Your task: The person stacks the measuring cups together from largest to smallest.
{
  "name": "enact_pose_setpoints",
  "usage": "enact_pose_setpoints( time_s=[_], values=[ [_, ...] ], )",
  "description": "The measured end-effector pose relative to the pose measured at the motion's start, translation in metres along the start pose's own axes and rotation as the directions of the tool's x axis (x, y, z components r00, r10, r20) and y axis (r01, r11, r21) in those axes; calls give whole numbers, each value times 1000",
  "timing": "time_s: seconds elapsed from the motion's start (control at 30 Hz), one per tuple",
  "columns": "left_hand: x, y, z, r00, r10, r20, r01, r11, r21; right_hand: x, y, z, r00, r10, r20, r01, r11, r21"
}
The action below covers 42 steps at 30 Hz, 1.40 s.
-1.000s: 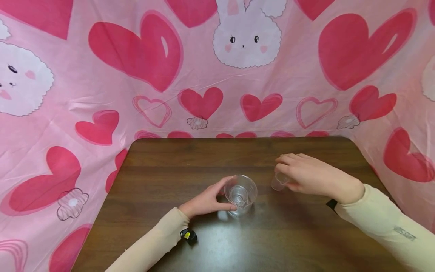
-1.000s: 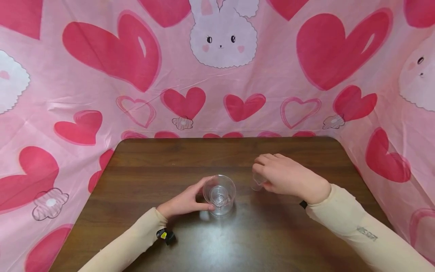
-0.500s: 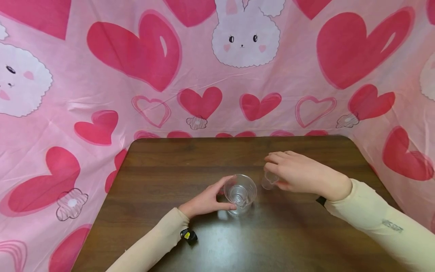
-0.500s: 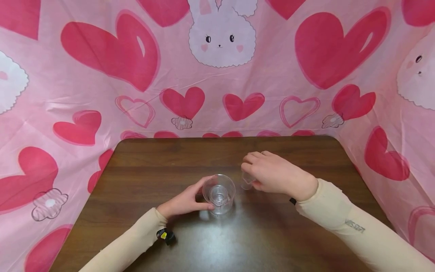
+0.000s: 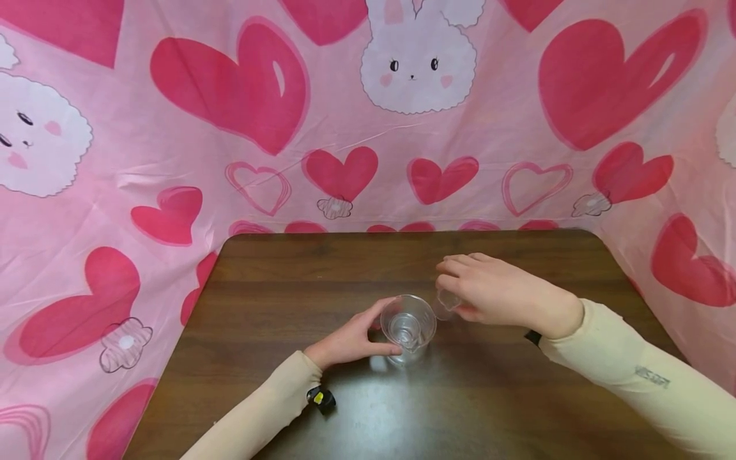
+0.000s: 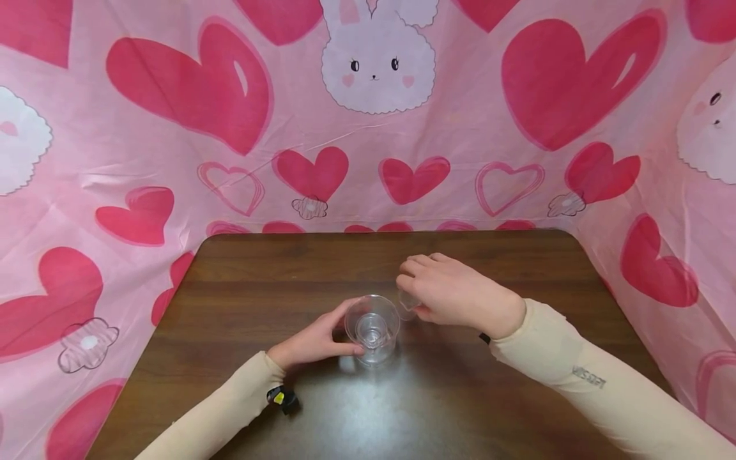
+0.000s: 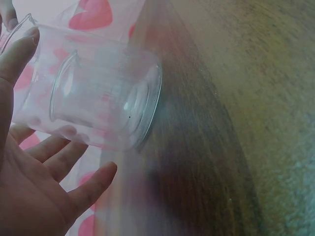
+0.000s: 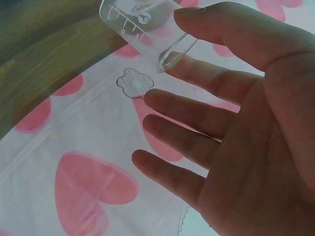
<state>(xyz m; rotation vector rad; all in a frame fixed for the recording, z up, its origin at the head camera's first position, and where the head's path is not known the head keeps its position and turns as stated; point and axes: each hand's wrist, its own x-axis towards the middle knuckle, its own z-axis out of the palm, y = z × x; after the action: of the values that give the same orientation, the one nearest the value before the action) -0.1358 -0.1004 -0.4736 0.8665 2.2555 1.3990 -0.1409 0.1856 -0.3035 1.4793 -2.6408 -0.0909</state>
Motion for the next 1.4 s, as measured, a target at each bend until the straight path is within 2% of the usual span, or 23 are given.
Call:
enact_pose_setpoints(
  time_s=[0.23,0.43,0.57,0.87,1.1,1.4],
  values=[
    [0,0,-1,999,-29,17,29,1000,-1,7,-4,-4,1000,-13,-10,13,1000,4],
    [0,0,-2,999,-42,21,43,999,-9,15,-6,-5,1000,-5,23,5,1000,27],
    [0,-1,0,999,-36,23,36,999,-4,18,-8,0,999,-12,49,10,1000,28],
    [0,1,-1,999,-35,26,36,999,0,24,-13,13,997,-52,50,51,999,16],
    [0,2,-3,998,-51,28,51,999,6,33,-18,19,993,-63,97,62,998,19],
    [0,4,-4,998,-50,35,50,999,-9,41,-17,34,992,-86,95,84,996,23]
  ],
)
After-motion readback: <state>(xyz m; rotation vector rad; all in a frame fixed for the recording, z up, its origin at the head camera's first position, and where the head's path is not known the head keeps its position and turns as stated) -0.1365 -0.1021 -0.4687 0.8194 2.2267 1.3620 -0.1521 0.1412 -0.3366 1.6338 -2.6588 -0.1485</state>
